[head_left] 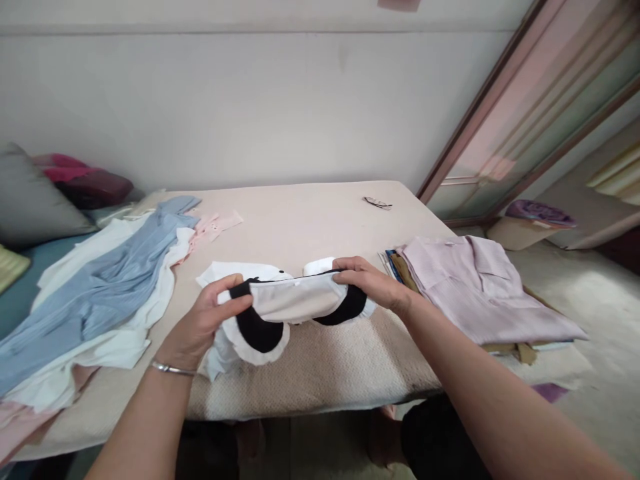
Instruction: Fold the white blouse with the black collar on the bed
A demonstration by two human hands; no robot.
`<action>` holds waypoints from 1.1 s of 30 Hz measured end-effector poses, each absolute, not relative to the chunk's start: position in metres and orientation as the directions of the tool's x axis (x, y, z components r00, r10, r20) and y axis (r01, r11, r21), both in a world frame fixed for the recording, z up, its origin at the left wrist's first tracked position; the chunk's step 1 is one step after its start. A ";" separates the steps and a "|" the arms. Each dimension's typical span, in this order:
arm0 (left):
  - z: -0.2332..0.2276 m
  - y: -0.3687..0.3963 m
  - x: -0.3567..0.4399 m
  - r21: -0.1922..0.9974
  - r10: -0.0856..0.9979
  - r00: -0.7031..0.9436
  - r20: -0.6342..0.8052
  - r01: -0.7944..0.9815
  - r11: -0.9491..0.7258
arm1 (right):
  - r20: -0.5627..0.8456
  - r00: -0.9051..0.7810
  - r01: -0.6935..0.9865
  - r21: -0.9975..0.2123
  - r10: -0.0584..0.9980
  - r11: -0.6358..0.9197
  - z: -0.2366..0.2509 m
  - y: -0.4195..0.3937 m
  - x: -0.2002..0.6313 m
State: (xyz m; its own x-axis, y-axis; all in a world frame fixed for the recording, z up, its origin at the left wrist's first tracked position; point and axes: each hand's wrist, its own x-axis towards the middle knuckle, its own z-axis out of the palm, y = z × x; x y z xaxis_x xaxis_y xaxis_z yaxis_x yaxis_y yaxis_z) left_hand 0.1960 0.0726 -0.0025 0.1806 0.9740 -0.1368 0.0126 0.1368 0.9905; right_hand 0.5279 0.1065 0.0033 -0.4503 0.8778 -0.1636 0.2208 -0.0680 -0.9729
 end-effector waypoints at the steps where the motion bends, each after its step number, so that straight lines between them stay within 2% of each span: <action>1: -0.001 0.069 0.190 0.980 0.977 0.126 -0.171 -0.085 0.182 | -0.202 -0.492 0.147 -0.978 0.847 -0.148 0.010 0.103 0.529; 3: 0.001 0.062 0.178 0.950 0.978 0.058 -0.201 -0.231 0.209 | -0.214 -0.579 0.068 -0.974 0.787 -0.216 0.023 0.096 0.531; 5: 0.003 0.061 0.170 0.940 0.977 0.053 -0.207 -0.265 0.214 | -0.188 -0.628 0.089 -0.981 0.755 -0.170 0.030 0.093 0.531; 8: 0.001 0.072 0.168 0.956 0.959 0.121 -0.258 -0.113 0.271 | -0.218 -0.560 0.275 -0.959 0.800 -0.069 0.019 0.099 0.529; 11: -0.006 0.089 0.171 0.961 0.938 0.217 -0.270 0.114 0.251 | -0.318 -0.420 0.490 -0.868 0.850 -0.083 -0.004 0.113 0.529; 13: -0.010 0.097 0.172 0.954 0.944 0.228 -0.240 0.234 0.186 | -0.386 -0.416 0.527 -0.840 0.823 -0.127 -0.014 0.118 0.531; 15: -0.010 0.099 0.172 0.944 0.946 0.235 -0.223 0.294 0.150 | -0.421 -0.486 0.468 -0.865 0.766 -0.178 -0.015 0.119 0.533; 18: -0.004 0.095 0.174 0.960 0.932 0.283 -0.228 0.227 0.166 | -0.438 -0.578 0.360 -0.894 0.688 -0.267 -0.008 0.116 0.537; 20: 0.001 0.091 0.174 0.968 0.914 0.319 -0.250 0.118 0.223 | -0.432 -0.585 0.325 -0.900 0.687 -0.290 -0.004 0.115 0.540; 24: 0.001 0.090 0.170 0.945 0.903 0.310 -0.296 -0.039 0.323 | -0.343 -0.569 0.264 -0.937 0.747 -0.229 0.000 0.114 0.547; 28: -0.003 0.094 0.166 0.935 0.900 0.288 -0.327 -0.041 0.352 | -0.280 -0.544 0.270 -0.951 0.791 -0.151 0.001 0.114 0.553; 33: -0.003 0.096 0.168 0.930 0.910 0.225 -0.348 -0.040 0.365 | -0.243 -0.359 0.375 -0.922 0.901 -0.099 -0.011 0.118 0.557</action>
State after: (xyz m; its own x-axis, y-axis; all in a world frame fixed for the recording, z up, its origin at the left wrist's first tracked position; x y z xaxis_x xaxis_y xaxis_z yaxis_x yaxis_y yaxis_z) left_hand 0.1684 0.0960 -0.0028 0.2248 0.9102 -0.3480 -0.0401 0.3655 0.9300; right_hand 0.5565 0.1176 -0.0108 -0.3590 0.9011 -0.2430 0.3745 -0.0994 -0.9219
